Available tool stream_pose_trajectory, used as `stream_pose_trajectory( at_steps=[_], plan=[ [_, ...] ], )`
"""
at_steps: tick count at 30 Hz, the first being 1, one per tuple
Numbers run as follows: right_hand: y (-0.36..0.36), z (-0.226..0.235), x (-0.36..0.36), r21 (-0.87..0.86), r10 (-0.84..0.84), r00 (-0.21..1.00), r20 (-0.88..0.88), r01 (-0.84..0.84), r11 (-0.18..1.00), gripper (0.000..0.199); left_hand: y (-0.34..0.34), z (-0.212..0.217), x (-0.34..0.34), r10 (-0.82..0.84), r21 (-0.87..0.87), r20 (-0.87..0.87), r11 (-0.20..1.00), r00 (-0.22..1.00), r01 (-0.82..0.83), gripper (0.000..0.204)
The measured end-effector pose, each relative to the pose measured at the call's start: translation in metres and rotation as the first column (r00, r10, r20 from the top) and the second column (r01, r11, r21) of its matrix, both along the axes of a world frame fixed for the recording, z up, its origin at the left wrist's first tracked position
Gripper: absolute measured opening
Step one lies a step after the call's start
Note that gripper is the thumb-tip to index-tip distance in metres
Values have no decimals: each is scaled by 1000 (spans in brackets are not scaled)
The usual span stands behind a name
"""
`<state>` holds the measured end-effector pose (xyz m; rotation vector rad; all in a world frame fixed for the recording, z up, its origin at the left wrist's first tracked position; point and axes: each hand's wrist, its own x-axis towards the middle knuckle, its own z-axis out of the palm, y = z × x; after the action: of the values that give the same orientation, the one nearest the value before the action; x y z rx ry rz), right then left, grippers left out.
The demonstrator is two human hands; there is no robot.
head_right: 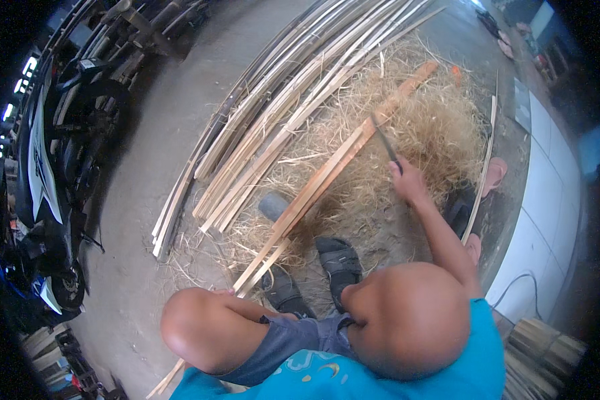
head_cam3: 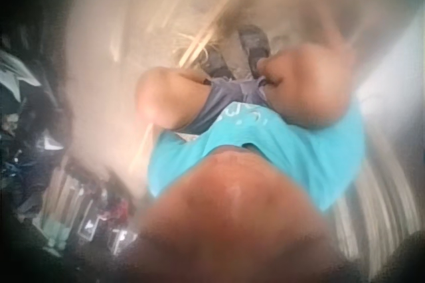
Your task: The person sits on the floor and uses a knife to shave thin strips from bamboo pieces, repeatedly scraping the surface to remove fibers. The person handles multiple bamboo strips one at a time, placing finished pieces aside.
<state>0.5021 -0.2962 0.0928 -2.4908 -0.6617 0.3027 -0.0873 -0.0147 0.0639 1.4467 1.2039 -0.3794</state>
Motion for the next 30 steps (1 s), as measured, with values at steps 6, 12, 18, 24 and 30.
stream_pose_trajectory(
  at_steps=[6, 12, 18, 24, 30],
  plan=[
    [34, -3, -144, 196, 376, 900, -220, -336, 921, 39, -21, 13, 118, -376, 506, 149, 824, 914, 256, 43],
    [14, -37, -123, 315, 409, 904, -125, -355, 880, 35, -13, 38, 173, -619, 584, -33, 625, 785, 518, 44],
    [2, 3, -16, 126, -153, 972, 181, 132, 983, 42, -12, 6, 135, -449, 355, 156, 856, 880, 375, 57],
    [57, 35, -172, -94, 672, 708, -216, -700, 708, 39, -34, -10, 165, -413, 525, 106, 796, 905, 301, 51],
    [15, 30, -12, -18, -83, 996, -36, 82, 996, 37, -16, 7, 125, -333, 107, 70, 940, 940, 325, 53]
  ],
)
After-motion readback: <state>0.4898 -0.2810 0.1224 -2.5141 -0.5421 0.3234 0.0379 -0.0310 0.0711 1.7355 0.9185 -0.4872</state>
